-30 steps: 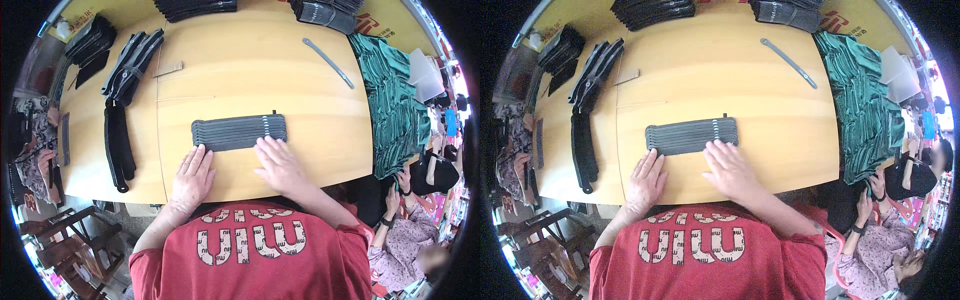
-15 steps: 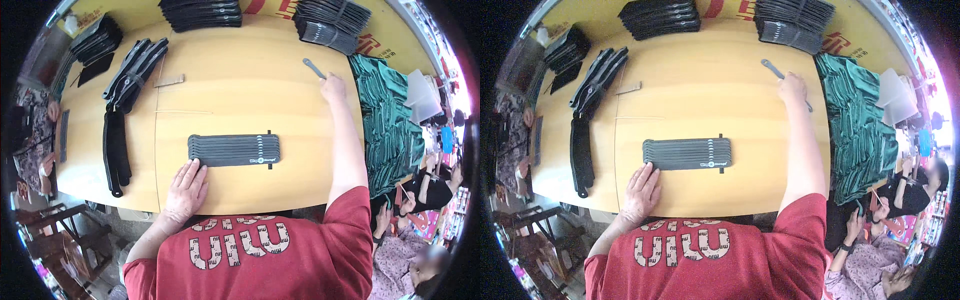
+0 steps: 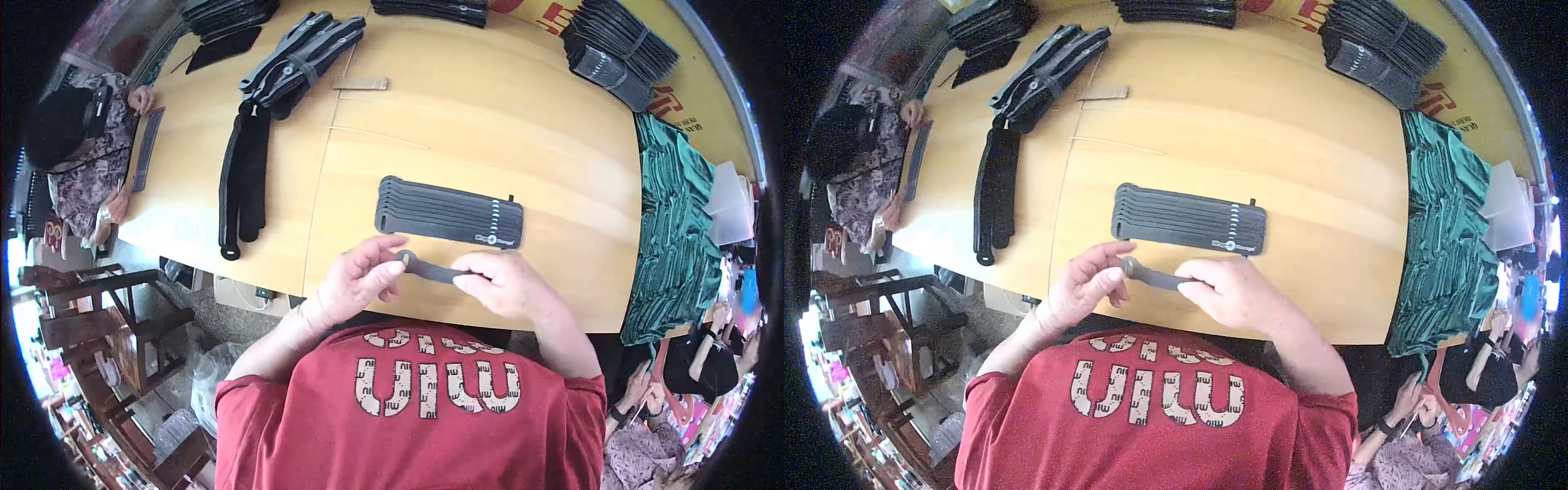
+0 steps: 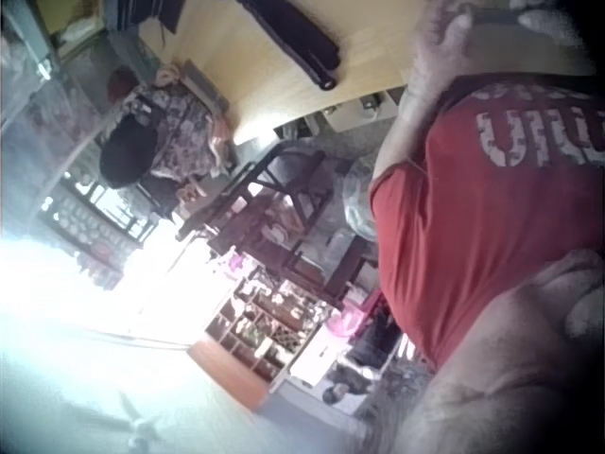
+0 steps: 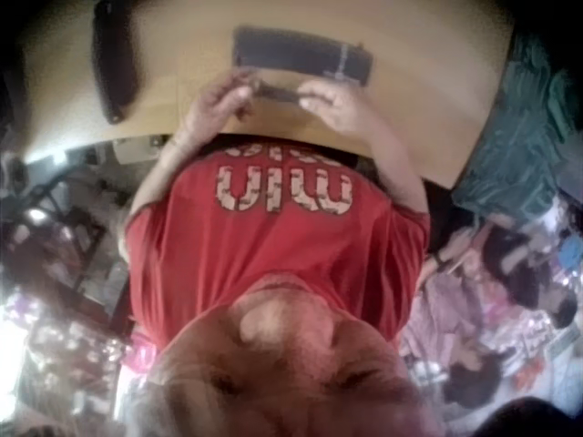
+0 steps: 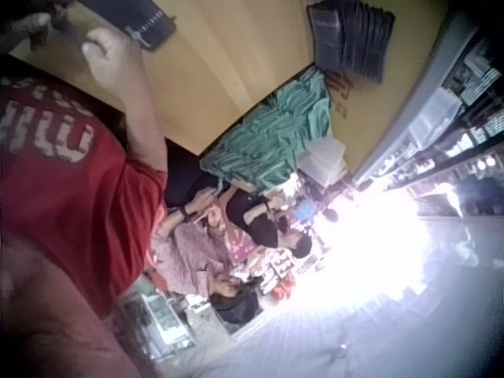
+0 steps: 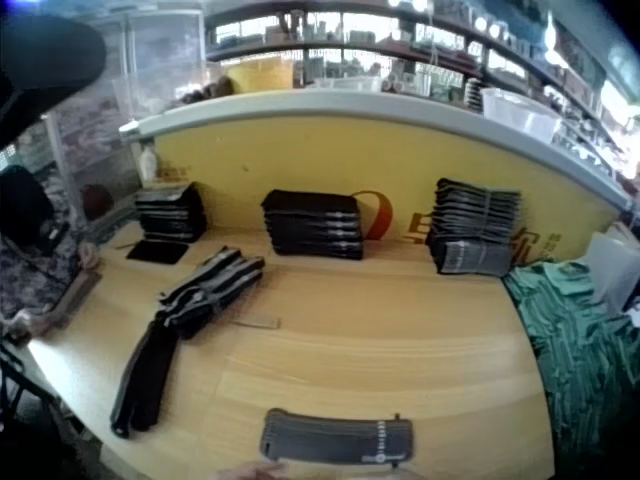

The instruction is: The person assembles black elastic bands by inserting metal rods into their ends. They then stack the assembled bands into a neat pile on the table. The person repeats this process for multiple bands, handling them one at a time.

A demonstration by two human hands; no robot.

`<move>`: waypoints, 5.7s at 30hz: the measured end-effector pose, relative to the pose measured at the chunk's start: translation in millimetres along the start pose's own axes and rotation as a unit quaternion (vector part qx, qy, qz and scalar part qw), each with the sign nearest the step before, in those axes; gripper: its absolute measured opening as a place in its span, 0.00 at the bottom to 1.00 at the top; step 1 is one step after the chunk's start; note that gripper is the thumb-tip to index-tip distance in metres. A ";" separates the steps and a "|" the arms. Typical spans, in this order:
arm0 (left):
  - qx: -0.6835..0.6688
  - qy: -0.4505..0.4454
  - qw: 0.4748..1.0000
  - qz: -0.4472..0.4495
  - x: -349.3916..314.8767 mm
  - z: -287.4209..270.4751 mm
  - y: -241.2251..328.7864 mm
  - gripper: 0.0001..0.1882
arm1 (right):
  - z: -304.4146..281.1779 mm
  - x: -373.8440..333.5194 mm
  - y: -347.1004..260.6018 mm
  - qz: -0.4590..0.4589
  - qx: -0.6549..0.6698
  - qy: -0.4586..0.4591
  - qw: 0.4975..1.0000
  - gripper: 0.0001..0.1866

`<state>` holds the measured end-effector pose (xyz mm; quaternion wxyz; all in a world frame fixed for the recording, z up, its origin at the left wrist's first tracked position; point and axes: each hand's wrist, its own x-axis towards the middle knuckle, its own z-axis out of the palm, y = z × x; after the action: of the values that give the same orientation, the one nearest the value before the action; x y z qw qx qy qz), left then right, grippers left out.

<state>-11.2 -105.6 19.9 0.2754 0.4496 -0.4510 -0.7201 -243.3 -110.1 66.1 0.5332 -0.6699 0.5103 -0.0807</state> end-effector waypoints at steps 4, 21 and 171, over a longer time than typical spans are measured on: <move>-0.049 0.009 0.997 -0.056 -5.5 -0.3 -4.3 0.08 | 27.4 7.2 12.7 -0.078 -0.033 0.045 0.995 0.09; 0.159 0.148 0.972 -0.088 34.3 -29.3 4.2 0.08 | 33.1 60.8 19.3 -0.011 -0.114 0.179 0.977 0.11; -0.231 -0.077 0.950 0.194 15.0 -48.4 109.5 0.32 | -103.8 -24.2 -94.0 -0.042 0.139 0.312 0.939 0.11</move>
<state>24.5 -185.4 103.0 0.4707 0.2210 -0.3706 -0.7696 -266.1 -165.5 195.0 0.4313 -0.5512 0.6059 -0.3782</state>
